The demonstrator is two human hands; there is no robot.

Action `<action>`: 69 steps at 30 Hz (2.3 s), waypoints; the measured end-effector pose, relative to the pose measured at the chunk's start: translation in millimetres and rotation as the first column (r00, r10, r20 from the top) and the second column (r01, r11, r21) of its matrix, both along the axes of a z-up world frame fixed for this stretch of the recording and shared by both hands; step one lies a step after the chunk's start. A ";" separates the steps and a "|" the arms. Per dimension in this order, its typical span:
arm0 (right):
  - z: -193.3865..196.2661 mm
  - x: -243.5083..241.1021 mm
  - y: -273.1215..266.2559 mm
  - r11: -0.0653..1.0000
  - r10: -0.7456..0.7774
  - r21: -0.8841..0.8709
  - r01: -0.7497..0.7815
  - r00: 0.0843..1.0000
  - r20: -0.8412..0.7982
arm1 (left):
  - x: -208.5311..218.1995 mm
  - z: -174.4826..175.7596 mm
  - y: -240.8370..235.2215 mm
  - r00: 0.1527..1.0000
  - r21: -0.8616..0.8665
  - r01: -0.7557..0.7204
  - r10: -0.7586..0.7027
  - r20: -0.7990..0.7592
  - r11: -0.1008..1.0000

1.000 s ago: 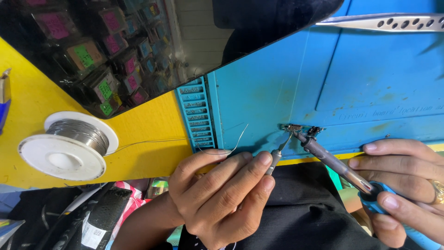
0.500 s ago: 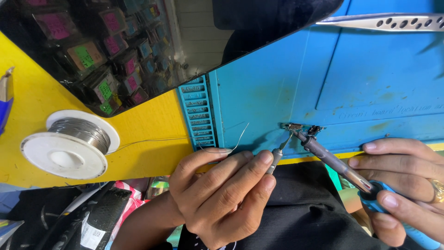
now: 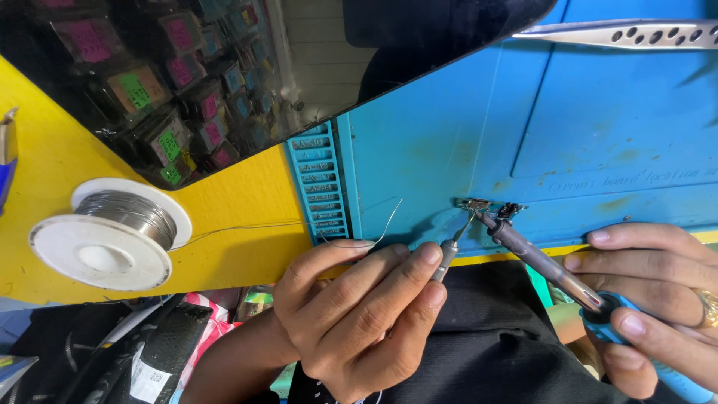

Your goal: The person uses a soldering iron and solder wire to work on a small electronic component placed on a blue mat. They apply heat and solder to the component's connections, occasionally using tweezers to adjust the piece. The workspace is cluttered with various tools and electronic parts.

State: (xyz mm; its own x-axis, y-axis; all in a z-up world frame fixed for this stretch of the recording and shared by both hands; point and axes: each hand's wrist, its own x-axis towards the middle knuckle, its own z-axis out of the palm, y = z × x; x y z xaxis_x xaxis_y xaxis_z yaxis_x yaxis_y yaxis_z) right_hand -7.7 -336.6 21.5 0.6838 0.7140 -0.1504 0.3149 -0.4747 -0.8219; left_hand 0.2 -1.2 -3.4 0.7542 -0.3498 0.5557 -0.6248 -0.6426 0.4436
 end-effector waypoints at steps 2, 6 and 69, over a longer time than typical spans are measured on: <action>5.6 3.3 -6.8 0.995 0.015 -0.098 -0.027 0.992 -0.125 | -0.3 0.6 0.0 1.000 0.004 -0.005 0.005 0.007 1.000; -30.7 -19.5 2.7 0.978 -0.116 0.184 0.094 0.987 0.114 | -0.7 8.3 2.2 1.000 -0.029 -0.003 0.002 -0.030 1.000; 3.4 6.6 -9.4 0.974 0.069 0.202 -0.106 0.981 0.182 | 34.6 59.4 23.6 0.989 0.292 0.076 -0.035 -0.141 0.953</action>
